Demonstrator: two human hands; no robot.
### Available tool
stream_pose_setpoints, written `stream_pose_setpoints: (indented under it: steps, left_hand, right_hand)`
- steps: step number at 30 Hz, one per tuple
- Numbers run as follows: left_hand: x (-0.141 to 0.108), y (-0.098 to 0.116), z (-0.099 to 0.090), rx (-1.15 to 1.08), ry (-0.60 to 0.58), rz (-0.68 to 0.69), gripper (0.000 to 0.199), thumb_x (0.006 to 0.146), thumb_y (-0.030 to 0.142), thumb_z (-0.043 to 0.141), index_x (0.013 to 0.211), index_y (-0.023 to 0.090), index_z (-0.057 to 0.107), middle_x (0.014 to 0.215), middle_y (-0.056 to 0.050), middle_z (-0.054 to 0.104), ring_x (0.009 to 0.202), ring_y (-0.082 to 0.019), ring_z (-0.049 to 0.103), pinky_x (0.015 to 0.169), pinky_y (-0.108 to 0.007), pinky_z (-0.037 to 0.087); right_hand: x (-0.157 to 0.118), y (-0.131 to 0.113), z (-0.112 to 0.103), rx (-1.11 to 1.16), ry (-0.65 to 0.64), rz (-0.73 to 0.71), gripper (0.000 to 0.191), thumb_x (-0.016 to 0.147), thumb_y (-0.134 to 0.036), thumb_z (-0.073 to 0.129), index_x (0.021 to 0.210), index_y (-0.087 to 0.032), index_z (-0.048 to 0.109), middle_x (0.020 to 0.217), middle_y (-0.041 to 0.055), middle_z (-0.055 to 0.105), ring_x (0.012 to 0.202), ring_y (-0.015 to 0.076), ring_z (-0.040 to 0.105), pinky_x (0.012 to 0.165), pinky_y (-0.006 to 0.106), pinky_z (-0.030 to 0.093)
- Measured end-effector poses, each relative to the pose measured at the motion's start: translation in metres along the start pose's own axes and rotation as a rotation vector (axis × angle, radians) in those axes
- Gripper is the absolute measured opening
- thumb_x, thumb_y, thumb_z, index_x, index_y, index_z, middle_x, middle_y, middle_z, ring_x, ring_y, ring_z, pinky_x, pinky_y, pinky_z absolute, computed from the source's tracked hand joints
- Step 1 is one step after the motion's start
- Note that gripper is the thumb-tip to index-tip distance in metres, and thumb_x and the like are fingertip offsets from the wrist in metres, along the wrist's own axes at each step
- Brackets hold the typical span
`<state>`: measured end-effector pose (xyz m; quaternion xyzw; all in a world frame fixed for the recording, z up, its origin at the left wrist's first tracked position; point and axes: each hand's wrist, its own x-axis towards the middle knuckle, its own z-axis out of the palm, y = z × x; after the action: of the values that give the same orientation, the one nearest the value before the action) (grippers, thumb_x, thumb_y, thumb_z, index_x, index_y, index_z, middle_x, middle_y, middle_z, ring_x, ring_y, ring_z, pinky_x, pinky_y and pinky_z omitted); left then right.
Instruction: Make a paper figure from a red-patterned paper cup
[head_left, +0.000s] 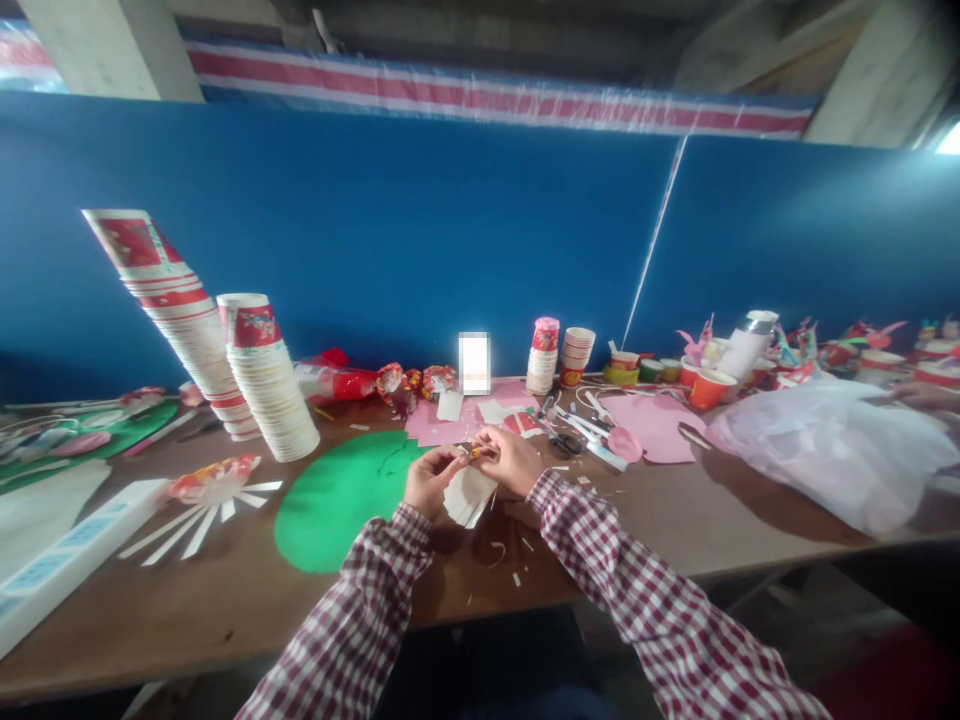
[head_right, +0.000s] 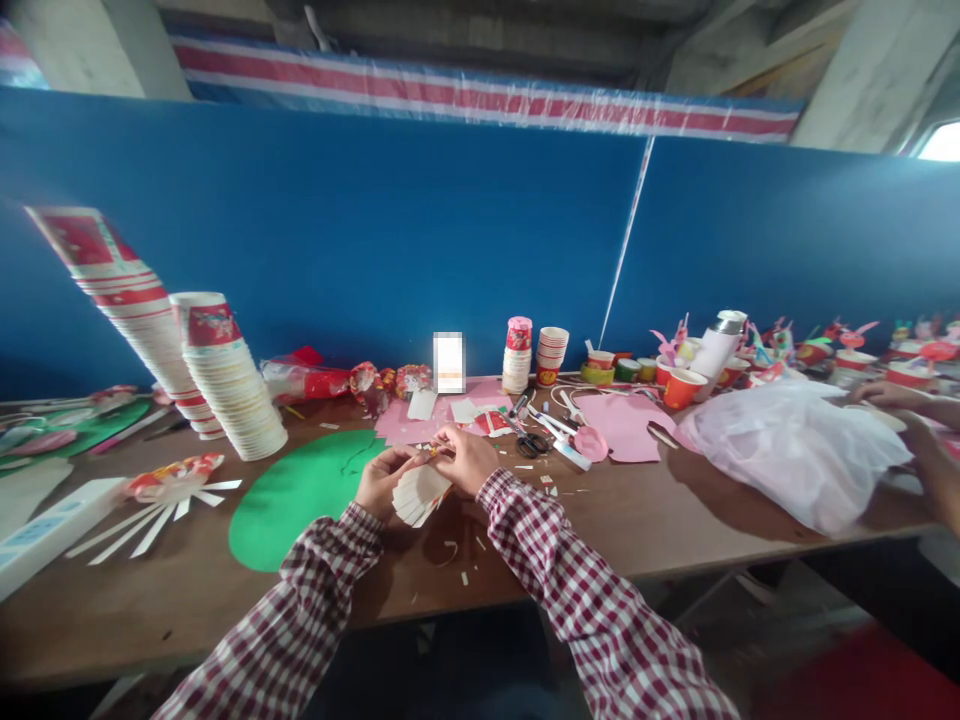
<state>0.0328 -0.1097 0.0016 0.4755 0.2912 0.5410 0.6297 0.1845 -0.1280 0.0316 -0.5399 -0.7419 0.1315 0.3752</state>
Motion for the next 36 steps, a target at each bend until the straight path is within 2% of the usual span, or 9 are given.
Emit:
stream_pose_setpoints:
  steps: [3, 12, 19, 31, 36]
  left_hand:
    - [0.0, 0.001, 0.002, 0.021, 0.027, -0.002, 0.025, 0.056, 0.031, 0.074, 0.068, 0.014, 0.06, 0.066, -0.001, 0.064, 0.058, -0.011, 0.057, 0.055, -0.022, 0.044]
    - [0.003, -0.002, 0.0, 0.097, 0.099, -0.125, 0.032, 0.049, 0.035, 0.077, 0.065, 0.012, 0.061, 0.053, 0.0, 0.062, 0.045, -0.009, 0.053, 0.044, -0.02, 0.041]
    - [0.001, -0.004, 0.003, 0.085, 0.097, -0.124, 0.034, 0.051, 0.036, 0.076, 0.068, 0.011, 0.06, 0.058, -0.002, 0.065, 0.049, -0.011, 0.057, 0.046, -0.021, 0.043]
    - [0.004, -0.006, -0.003, 0.149, 0.161, -0.09, 0.032, 0.048, 0.036, 0.077, 0.059, 0.011, 0.059, 0.05, 0.0, 0.061, 0.042, -0.009, 0.052, 0.04, -0.019, 0.039]
    - [0.003, -0.007, -0.002, 0.085, 0.117, -0.09, 0.034, 0.052, 0.039, 0.074, 0.068, 0.012, 0.06, 0.057, -0.001, 0.064, 0.048, -0.011, 0.056, 0.047, -0.022, 0.044]
  right_hand:
    - [0.0, -0.001, 0.0, -0.015, 0.021, -0.004, 0.021, 0.072, -0.026, 0.061, 0.091, -0.023, 0.054, 0.089, 0.0001, 0.066, 0.083, 0.0171, 0.062, 0.065, 0.024, 0.044]
    - [-0.002, -0.005, -0.002, -0.036, 0.022, 0.017, 0.018, 0.071, -0.02, 0.059, 0.089, -0.023, 0.055, 0.081, 0.0002, 0.066, 0.077, 0.0164, 0.062, 0.063, 0.023, 0.044]
    - [-0.002, -0.003, -0.001, -0.013, 0.031, 0.026, 0.015, 0.072, -0.026, 0.06, 0.085, -0.021, 0.055, 0.071, -0.0005, 0.065, 0.065, 0.0149, 0.061, 0.057, 0.022, 0.042]
    - [0.002, -0.002, 0.008, 0.102, 0.028, 0.03, 0.017, 0.071, -0.026, 0.063, 0.085, -0.021, 0.054, 0.085, 0.0027, 0.066, 0.08, 0.0174, 0.063, 0.069, 0.027, 0.047]
    - [0.005, -0.001, 0.005, 0.112, 0.021, 0.026, 0.016, 0.071, -0.023, 0.06, 0.086, -0.02, 0.055, 0.082, 0.0028, 0.066, 0.079, 0.0177, 0.063, 0.068, 0.027, 0.047]
